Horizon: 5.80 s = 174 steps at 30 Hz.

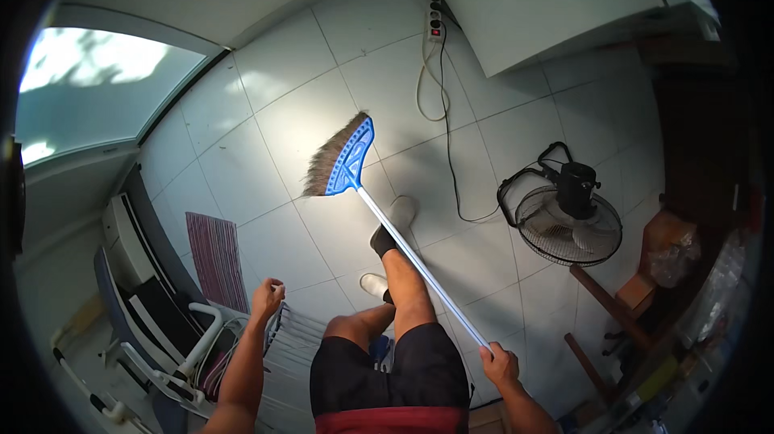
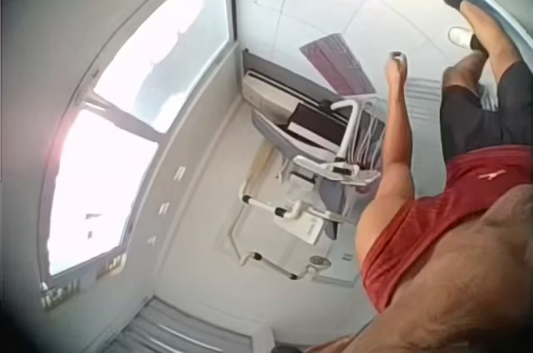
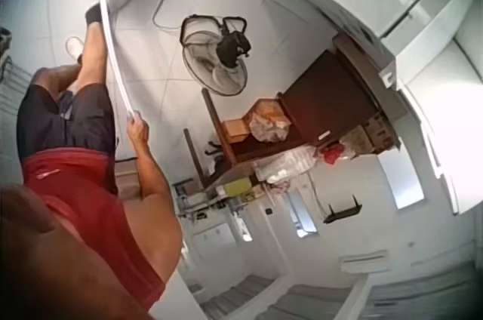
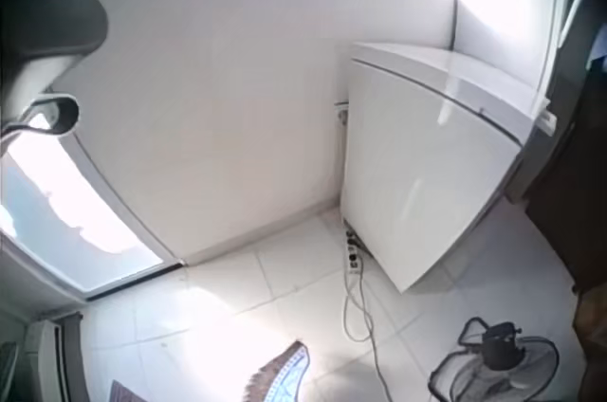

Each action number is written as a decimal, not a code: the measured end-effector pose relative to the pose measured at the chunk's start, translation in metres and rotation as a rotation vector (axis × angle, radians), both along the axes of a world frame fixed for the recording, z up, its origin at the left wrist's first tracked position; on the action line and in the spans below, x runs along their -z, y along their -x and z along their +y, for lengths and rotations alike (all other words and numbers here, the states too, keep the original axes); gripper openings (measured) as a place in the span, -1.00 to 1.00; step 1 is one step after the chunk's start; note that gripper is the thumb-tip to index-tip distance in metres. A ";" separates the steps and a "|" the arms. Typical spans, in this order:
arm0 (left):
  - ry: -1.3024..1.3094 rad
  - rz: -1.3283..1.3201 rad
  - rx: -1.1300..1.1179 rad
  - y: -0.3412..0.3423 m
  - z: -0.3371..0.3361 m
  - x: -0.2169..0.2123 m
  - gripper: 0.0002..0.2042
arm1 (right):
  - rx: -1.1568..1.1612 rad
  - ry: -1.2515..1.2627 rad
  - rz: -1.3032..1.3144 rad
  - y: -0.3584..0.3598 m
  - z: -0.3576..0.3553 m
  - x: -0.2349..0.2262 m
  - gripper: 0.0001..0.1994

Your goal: The person sweeps the floor with a broom while moving a chair, a water jug, an electric fan, a drying rack, and a mat out of the way.

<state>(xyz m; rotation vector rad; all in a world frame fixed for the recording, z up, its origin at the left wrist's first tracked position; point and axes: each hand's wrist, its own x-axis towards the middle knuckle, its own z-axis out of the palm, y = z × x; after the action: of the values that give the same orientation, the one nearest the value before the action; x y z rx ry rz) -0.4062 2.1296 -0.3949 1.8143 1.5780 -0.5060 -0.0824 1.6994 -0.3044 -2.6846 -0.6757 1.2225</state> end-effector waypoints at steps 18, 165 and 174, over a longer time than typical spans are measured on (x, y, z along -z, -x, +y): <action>-0.357 -0.001 1.276 -0.530 0.093 0.313 -0.69 | 0.589 0.507 0.333 0.140 -0.016 0.006 -0.67; 0.230 -0.540 0.569 -0.395 0.352 -0.003 -0.74 | 0.496 -0.142 -0.107 -0.008 0.541 -0.019 -0.62; 0.587 -0.504 0.041 -0.245 0.407 -0.025 -0.65 | 0.791 -0.514 0.076 0.039 0.689 -0.015 -0.71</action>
<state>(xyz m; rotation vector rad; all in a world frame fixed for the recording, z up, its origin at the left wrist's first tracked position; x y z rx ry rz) -0.1610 2.5369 -0.3701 1.3781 0.9265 -0.4276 -0.1217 2.3883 -0.2890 -2.1037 0.1031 0.7831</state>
